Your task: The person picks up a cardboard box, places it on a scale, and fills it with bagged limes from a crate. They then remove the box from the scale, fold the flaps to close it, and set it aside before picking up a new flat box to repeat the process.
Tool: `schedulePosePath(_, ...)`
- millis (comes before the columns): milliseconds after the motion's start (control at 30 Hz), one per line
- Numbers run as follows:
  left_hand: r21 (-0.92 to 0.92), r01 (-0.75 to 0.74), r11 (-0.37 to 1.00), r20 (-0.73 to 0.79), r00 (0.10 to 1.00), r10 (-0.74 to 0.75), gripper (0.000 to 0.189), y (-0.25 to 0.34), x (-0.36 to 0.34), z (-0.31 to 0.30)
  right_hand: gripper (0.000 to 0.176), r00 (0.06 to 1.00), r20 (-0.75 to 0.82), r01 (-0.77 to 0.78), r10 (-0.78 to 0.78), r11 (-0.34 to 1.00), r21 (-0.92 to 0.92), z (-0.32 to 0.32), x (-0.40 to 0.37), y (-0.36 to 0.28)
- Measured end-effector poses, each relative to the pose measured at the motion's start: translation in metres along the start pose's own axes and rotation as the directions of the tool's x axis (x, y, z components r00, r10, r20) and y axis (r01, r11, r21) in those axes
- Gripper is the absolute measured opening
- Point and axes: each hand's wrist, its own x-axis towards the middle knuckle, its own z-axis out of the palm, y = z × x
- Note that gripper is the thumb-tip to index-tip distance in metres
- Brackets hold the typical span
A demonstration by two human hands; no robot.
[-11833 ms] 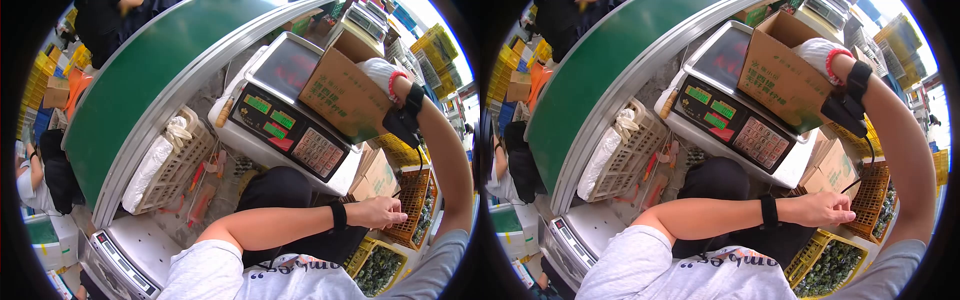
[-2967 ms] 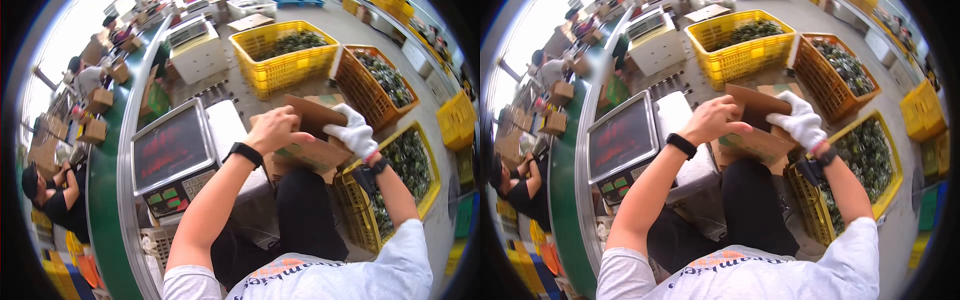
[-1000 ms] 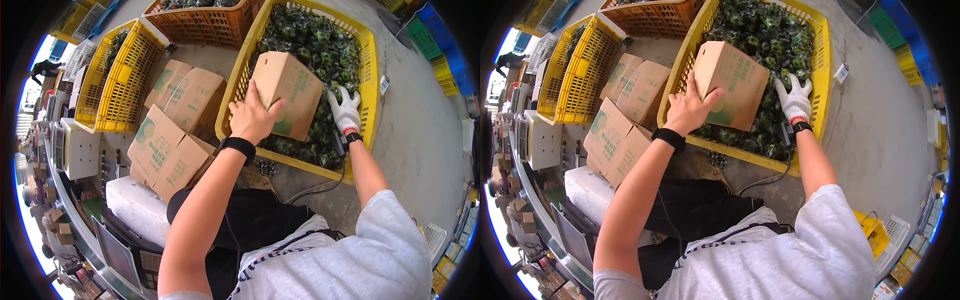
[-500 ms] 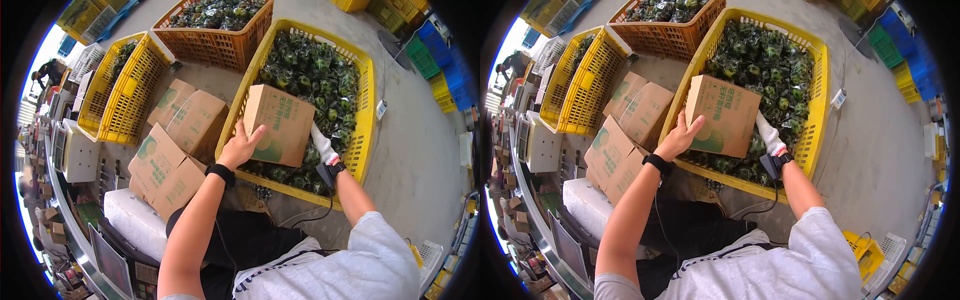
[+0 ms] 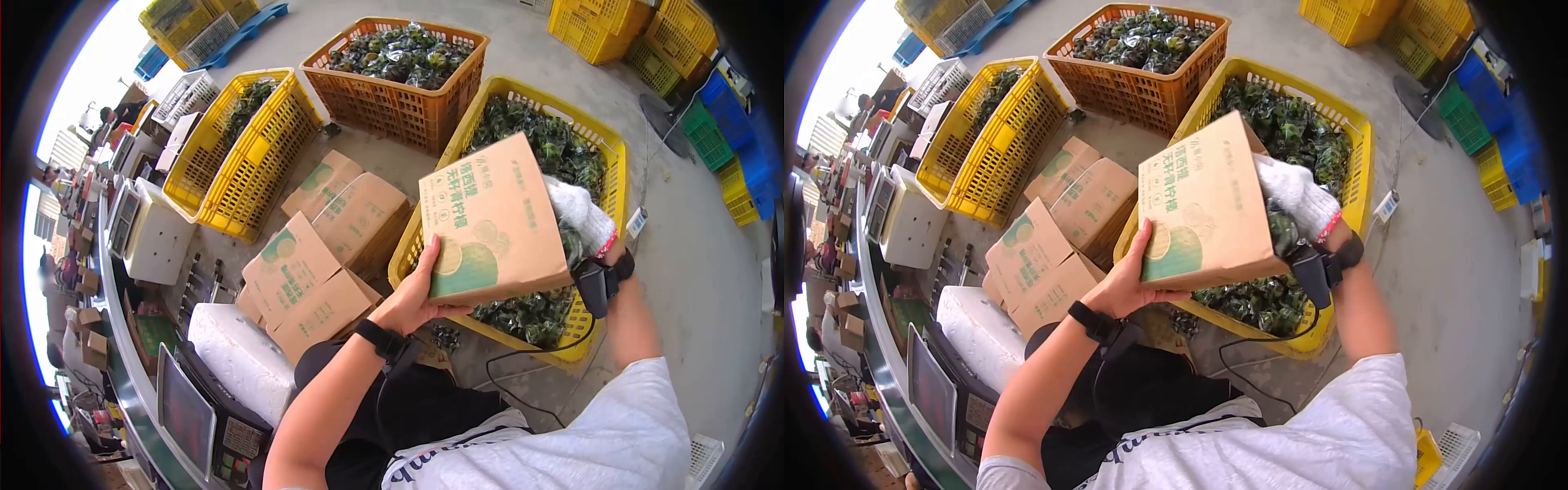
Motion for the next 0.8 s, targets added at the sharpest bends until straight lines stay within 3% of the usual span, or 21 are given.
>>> schedulePosePath(33,-0.177,-0.031,0.984,-0.055,0.998,0.022,0.084,-0.003,-0.010,0.006,0.048,0.991,0.094,-0.086,0.100,0.987,-0.137,-0.014,0.027,-0.024)
schedulePosePath(67,-0.183,-0.035,0.983,-0.059,0.998,0.025,0.084,-0.006,-0.017,0.006,0.046,0.988,0.103,-0.100,0.113,0.987,-0.123,-0.040,0.055,-0.060)
schedulePosePath(133,-0.356,-0.113,0.928,0.048,0.989,0.139,0.087,-0.015,-0.033,0.002,0.038,0.966,0.206,0.199,-0.157,0.959,-0.201,-0.082,0.087,-0.097)
schedulePosePath(167,-0.378,-0.157,0.913,0.088,0.975,0.204,0.091,-0.018,-0.044,-0.003,0.039,0.929,0.139,0.356,-0.343,0.931,-0.081,-0.094,0.098,-0.101)
schedulePosePath(200,-0.461,-0.173,0.870,0.136,0.955,0.262,0.090,-0.023,-0.053,-0.013,0.040,0.973,0.101,0.176,-0.207,0.952,0.251,-0.100,0.105,-0.111)
schedulePosePath(233,-0.507,-0.189,0.841,0.150,0.941,0.302,0.092,-0.027,-0.064,-0.022,0.043,0.970,0.236,-0.186,0.054,0.793,0.581,-0.119,0.117,-0.149)
schedulePosePath(267,-0.552,-0.208,0.808,0.159,0.924,0.347,0.093,-0.031,-0.078,-0.030,0.044,0.975,0.216,-0.091,-0.051,0.796,0.598,-0.125,0.129,-0.168)
schedulePosePath(300,-0.516,-0.292,0.806,0.136,0.900,0.413,0.096,-0.035,-0.095,-0.032,0.042,0.965,0.122,0.126,-0.234,0.815,0.566,-0.121,0.139,-0.171)
schedulePosePath(333,-0.510,-0.340,0.790,0.100,0.889,0.448,0.100,-0.039,-0.110,-0.039,0.041,0.790,-0.105,0.582,-0.604,0.686,0.437,-0.109,0.153,-0.160)
schedulePosePath(400,-0.760,-0.292,0.581,0.132,0.806,0.577,0.101,-0.051,-0.140,-0.056,0.040,0.651,-0.006,0.759,-0.759,0.651,-0.001,-0.129,0.169,-0.231)
schedulePosePath(433,-0.755,-0.371,0.541,0.074,0.771,0.632,0.101,-0.060,-0.156,-0.065,0.050,0.630,-0.032,0.776,-0.776,0.628,0.051,-0.121,0.174,-0.259)
schedulePosePath(467,-0.471,-0.572,0.671,-0.006,0.763,0.647,0.102,-0.071,-0.174,-0.074,0.064,0.877,0.364,0.237,-0.314,0.941,0.240,-0.129,0.191,-0.308)
schedulePosePath(533,-0.650,-0.649,0.394,-0.114,0.597,0.794,0.102,-0.084,-0.204,-0.092,0.073,0.806,0.213,0.540,-0.553,0.833,0.118,-0.083,0.214,-0.347)
schedulePosePath(567,-0.423,-0.841,0.338,-0.432,0.515,0.741,0.100,-0.083,-0.221,-0.082,0.063,0.756,0.153,0.615,-0.637,0.770,0.170,-0.070,0.225,-0.373)
schedulePosePath(600,-0.350,-0.909,0.229,-0.522,0.392,0.758,0.094,-0.091,-0.237,-0.094,0.055,0.693,0.140,0.671,-0.707,0.704,0.232,-0.057,0.241,-0.399)
schedulePosePath(633,-0.437,-0.898,0.052,-0.550,0.312,0.775,0.091,-0.101,-0.252,-0.110,0.051,0.617,0.082,0.741,-0.783,0.613,0.275,-0.038,0.259,-0.422)
schedulePosePath(667,-0.516,-0.848,-0.117,-0.566,0.236,0.790,0.088,-0.111,-0.266,-0.127,0.048,0.542,0.026,0.796,-0.840,0.523,0.305,-0.014,0.274,-0.446)
schedulePosePath(700,-0.365,-0.909,-0.202,-0.621,0.077,0.780,0.084,-0.118,-0.282,-0.139,0.047,0.505,0.009,0.805,-0.863,0.475,0.355,0.008,0.289,-0.472)
schedulePosePath(800,-0.211,-0.892,-0.400,-0.767,-0.102,0.633,0.084,-0.146,-0.325,-0.187,0.047,0.425,0.033,0.793,-0.904,0.390,0.468,0.051,0.317,-0.546)
